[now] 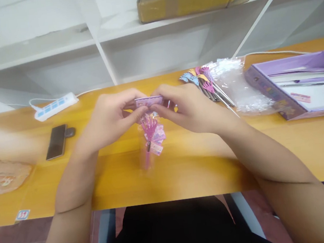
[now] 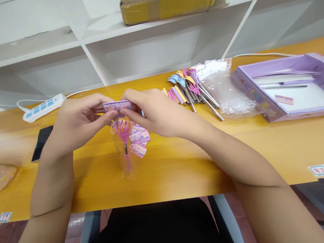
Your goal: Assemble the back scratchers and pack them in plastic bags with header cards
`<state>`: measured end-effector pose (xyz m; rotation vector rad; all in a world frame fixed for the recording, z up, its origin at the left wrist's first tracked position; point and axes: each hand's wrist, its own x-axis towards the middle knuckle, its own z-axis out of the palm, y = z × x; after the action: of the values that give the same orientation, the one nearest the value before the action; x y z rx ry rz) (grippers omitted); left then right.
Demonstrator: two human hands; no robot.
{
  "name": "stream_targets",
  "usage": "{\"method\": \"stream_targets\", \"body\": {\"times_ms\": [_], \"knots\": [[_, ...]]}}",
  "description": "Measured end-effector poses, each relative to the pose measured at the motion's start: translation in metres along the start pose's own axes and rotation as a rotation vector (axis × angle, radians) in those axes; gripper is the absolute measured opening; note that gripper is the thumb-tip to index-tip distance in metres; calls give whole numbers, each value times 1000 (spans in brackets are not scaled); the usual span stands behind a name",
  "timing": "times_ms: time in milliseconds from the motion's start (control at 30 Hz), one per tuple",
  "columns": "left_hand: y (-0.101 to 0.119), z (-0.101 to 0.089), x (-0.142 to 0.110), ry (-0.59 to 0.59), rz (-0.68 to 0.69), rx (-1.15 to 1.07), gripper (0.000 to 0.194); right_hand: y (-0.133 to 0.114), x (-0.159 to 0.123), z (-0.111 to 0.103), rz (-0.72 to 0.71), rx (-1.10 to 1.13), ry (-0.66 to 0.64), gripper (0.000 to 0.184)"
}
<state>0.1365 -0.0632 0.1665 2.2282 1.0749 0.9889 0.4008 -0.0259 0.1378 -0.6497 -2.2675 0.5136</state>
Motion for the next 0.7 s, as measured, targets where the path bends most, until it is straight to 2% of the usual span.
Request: {"method": "stream_targets", "body": {"times_ms": [267,333,500,633,700], "knots": [[-4,-4,1,-41,-1,36,13,8,2,-3,80,47,-116,32],[-3,-5,1,-13,-9,40,12,8,4,1,131,90,-196,38],[-1,-7,3,119,-44,31,11,10,10,31,196,224,-447,44],[0,-13,1,224,-67,-1,17,19,12,59,194,433,-473,32],[-2,-17,-1,258,-75,-1,25,23,12,66,191,526,-467,32]]}}
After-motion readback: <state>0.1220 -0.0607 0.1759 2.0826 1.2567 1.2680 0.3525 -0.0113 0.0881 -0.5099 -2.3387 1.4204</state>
